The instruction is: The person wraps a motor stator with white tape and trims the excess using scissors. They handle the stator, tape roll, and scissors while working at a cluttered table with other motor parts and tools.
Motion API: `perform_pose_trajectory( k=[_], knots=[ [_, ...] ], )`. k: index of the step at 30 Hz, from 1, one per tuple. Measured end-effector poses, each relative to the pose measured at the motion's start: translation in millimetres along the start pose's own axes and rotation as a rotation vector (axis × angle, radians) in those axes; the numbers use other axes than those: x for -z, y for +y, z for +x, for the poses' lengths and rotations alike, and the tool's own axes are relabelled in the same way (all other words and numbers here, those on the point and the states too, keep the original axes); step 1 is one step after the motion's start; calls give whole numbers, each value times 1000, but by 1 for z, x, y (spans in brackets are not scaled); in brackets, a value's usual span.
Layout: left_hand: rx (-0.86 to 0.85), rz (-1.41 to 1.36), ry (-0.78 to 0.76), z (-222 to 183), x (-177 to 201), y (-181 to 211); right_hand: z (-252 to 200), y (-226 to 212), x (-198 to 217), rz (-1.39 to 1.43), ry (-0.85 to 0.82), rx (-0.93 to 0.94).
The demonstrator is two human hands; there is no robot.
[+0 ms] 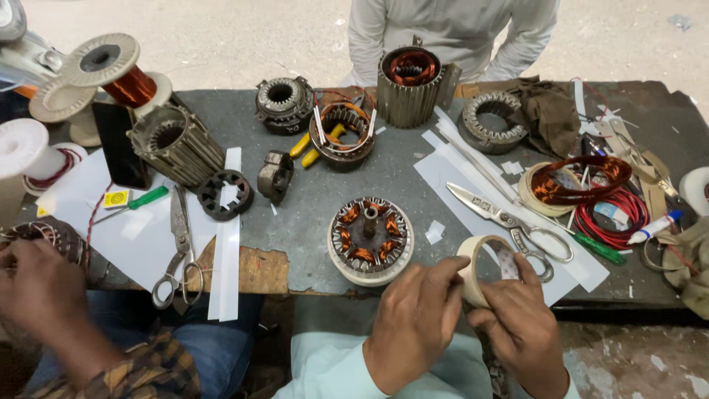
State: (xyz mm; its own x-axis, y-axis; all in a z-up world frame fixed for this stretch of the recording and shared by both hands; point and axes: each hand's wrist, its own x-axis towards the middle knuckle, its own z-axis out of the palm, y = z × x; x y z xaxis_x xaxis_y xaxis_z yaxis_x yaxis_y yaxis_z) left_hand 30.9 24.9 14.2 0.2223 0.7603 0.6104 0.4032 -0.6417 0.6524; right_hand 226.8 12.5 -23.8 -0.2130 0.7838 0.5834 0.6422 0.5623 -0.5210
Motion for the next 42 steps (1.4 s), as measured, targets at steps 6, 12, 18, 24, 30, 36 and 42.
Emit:
perform_pose_trajectory(
  k=[6, 12, 18, 24, 30, 36, 42],
  knots=[
    [-55, -122, 12, -9, -13, -11, -1, -6, 1, -26, 59, -400],
    [-37, -200, -21, -12, -16, -17, -2, -4, 3, -37, 119, -266],
    [-85, -53, -49, -5, 2, -7, 2, 1, 7, -64, 76, -192],
    [-116, -12, -65, -2, 7, -6, -8, 10, 9, -31, -23, -246],
    [-464, 68, 21, -14, -2, -23, -46, 47, 5, 494, -66, -517],
    [-643, 30, 110, -25, -1, -35, -74, 91, -9, 744, -34, -705],
    [19, -375, 364, -42, 15, -9, -47, 85, -3, 720, -46, -721]
  ],
)
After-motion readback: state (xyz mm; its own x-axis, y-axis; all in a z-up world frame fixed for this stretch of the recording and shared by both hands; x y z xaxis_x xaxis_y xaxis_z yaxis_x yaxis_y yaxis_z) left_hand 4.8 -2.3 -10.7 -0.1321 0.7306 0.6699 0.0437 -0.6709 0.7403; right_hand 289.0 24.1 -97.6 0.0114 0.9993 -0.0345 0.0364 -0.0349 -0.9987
